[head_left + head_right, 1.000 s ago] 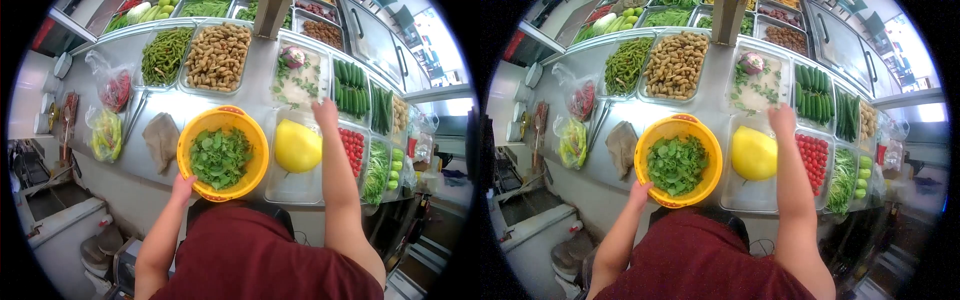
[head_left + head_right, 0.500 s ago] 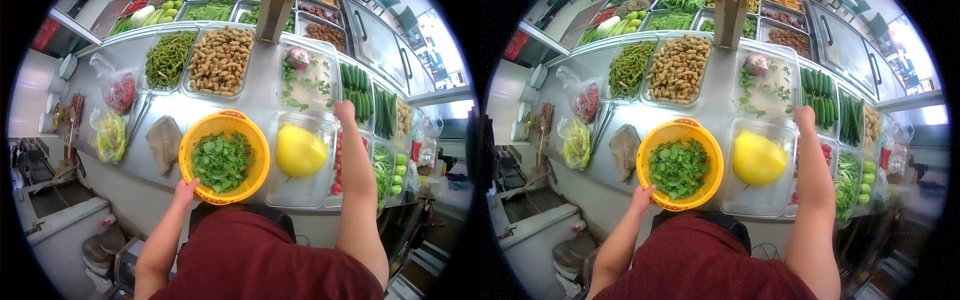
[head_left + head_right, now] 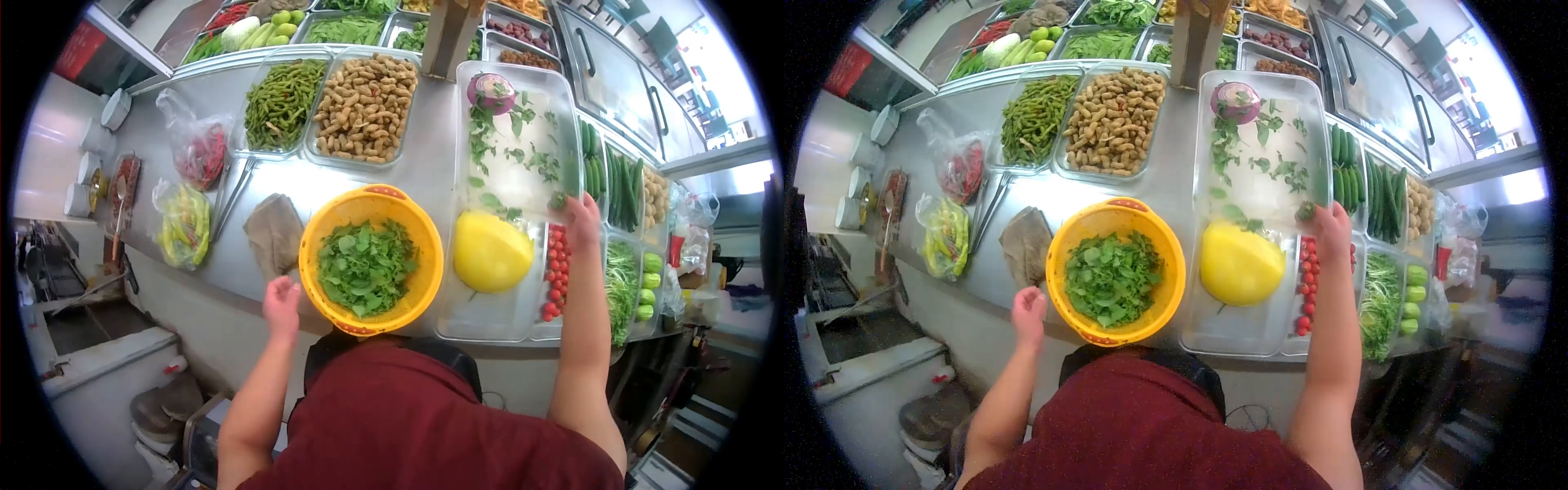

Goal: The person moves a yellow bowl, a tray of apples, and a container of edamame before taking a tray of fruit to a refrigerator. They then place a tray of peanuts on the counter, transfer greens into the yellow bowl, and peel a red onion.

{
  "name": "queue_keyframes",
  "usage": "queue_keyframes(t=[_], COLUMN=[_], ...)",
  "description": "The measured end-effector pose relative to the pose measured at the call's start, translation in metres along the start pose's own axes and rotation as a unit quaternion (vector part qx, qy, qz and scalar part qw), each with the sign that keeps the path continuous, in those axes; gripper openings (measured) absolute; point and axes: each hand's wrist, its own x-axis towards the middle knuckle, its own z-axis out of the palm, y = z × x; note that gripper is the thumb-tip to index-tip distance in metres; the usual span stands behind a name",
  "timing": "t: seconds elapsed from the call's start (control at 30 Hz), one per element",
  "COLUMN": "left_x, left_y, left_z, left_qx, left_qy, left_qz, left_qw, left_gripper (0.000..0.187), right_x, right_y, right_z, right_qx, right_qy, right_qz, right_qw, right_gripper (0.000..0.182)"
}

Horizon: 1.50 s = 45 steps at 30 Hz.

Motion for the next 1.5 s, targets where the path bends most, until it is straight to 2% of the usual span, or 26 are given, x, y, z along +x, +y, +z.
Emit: queue_keyframes(t=[0.07, 0.13, 0.2, 0.27, 0.33, 0.4, 0.47, 0.57, 0.63, 0.73, 0.77, 0.8, 0.83, 0.87, 0.93, 1.0, 1.1, 1.13, 1.2, 1.23, 1.27, 1.3, 1.33, 1.4, 1.43, 1.5], left_x=[0.001, 0.004, 0.015, 0.026, 0.039, 0.058, 0.056, 0.034, 0.046, 0.087, 0.094, 0.107, 0.127, 0.145, 0.171, 0.190, 0.202, 0.208, 0.220, 0.222, 0.217, 0.210, 0.207, 0.212, 0.216, 0.227], left_y=[0.038, 0.074, 0.098, 0.133, 0.149, 0.146, 0.136, 0.110, 0.077, 0.032, 0.031, 0.018, -0.004, -0.022, -0.039, -0.042, -0.034, -0.035, -0.033, -0.033, -0.022, -0.008, 0.008, 0.044, 0.050, 0.059], left_z=[-0.001, 0.000, 0.001, -0.005, -0.009, -0.028, -0.061, -0.108, -0.149, -0.198, -0.206, -0.215, -0.224, -0.227, -0.218, -0.207, -0.180, -0.176, -0.169, -0.165, -0.158, -0.153, -0.148, -0.132, -0.120, -0.099], left_qx=[0.008, -0.052, -0.025, 0.110, -0.001, -0.123, -0.232, -0.226, -0.331, -0.325, -0.313, -0.313, -0.299, -0.284, -0.255, -0.222, -0.082, -0.080, 0.115, 0.117, 0.209, 0.289, 0.289, 0.322, 0.320, 0.463], left_qy=[0.005, -0.067, -0.101, -0.082, -0.074, -0.114, -0.280, -0.272, -0.257, -0.249, -0.205, -0.206, -0.222, -0.240, -0.246, -0.251, -0.212, -0.220, -0.190, -0.194, -0.080, 0.039, 0.035, -0.091, -0.093, -0.118], left_qz=[0.023, 0.056, 0.124, 0.318, 0.264, 0.129, -0.080, -0.034, -0.121, -0.124, -0.143, -0.144, -0.141, -0.138, -0.144, -0.147, -0.067, -0.066, 0.049, 0.050, 0.218, 0.375, 0.376, 0.466, 0.468, 0.447], left_qw=[1.000, 0.995, 0.987, 0.938, 0.962, 0.977, 0.928, 0.935, 0.900, 0.904, 0.916, 0.916, 0.917, 0.918, 0.924, 0.931, 0.971, 0.970, 0.974, 0.973, 0.950, 0.880, 0.880, 0.819, 0.818, 0.756], left_gripper=[0.029, 0.035, 0.042, 0.048, 0.049, 0.049, 0.047, 0.055, 0.063, 0.069, 0.072, 0.072, 0.072, 0.072, 0.070, 0.067, 0.049, 0.049, 0.054, 0.054, 0.062, 0.071, 0.071, 0.082, 0.082, 0.081], right_x=[-0.039, -0.070, -0.095, -0.109, -0.133, -0.156, -0.171, -0.205, -0.229, -0.251, -0.258, -0.266, -0.274, -0.283, -0.290, -0.294, -0.296, -0.300, -0.305, -0.305, -0.305, -0.305, -0.305, -0.307, -0.306, -0.305], right_y=[-0.021, -0.037, -0.043, -0.033, -0.033, -0.027, -0.001, 0.041, 0.075, 0.144, 0.159, 0.156, 0.150, 0.142, 0.130, 0.125, 0.107, 0.100, 0.088, 0.090, 0.093, 0.094, 0.095, 0.095, 0.096, 0.097], right_z=[0.010, 0.022, 0.036, 0.046, 0.087, 0.136, 0.177, 0.256, 0.306, 0.355, 0.366, 0.377, 0.384, 0.391, 0.398, 0.404, 0.407, 0.406, 0.404, 0.400, 0.394, 0.390, 0.386, 0.381, 0.379, 0.377], right_qx=[0.012, 0.025, 0.018, 0.025, 0.028, 0.004, 0.023, 0.035, 0.014, -0.015, -0.166, -0.167, -0.326, -0.476, -0.503, -0.603, -0.619, -0.619, -0.536, -0.535, -0.514, -0.492, -0.491, -0.431, -0.431, -0.411], right_qy=[-0.014, -0.030, -0.087, -0.119, -0.150, -0.156, -0.182, -0.211, -0.213, -0.246, -0.245, -0.243, -0.271, -0.289, -0.293, -0.281, -0.275, -0.268, -0.219, -0.215, -0.188, -0.162, -0.159, -0.130, -0.127, -0.127], right_qz=[-0.003, -0.005, -0.003, 0.004, 0.051, 0.079, 0.117, 0.149, 0.162, 0.167, 0.100, 0.101, 0.036, -0.028, 0.004, -0.003, 0.032, 0.037, 0.028, 0.030, 0.026, 0.023, 0.025, 0.024, 0.024, 0.030], right_qw=[1.000, 0.999, 0.996, 0.993, 0.987, 0.985, 0.976, 0.965, 0.964, 0.955, 0.950, 0.950, 0.905, 0.830, 0.813, 0.746, 0.735, 0.738, 0.815, 0.817, 0.837, 0.855, 0.856, 0.892, 0.893, 0.902], right_gripper=[0.018, 0.020, 0.023, 0.028, 0.033, 0.035, 0.037, 0.027, 0.015, 0.003, 0.012, 0.012, 0.018, 0.024, 0.031, 0.032, 0.033, 0.033, 0.032, 0.032, 0.030, 0.027, 0.027, 0.023, 0.023, 0.020])
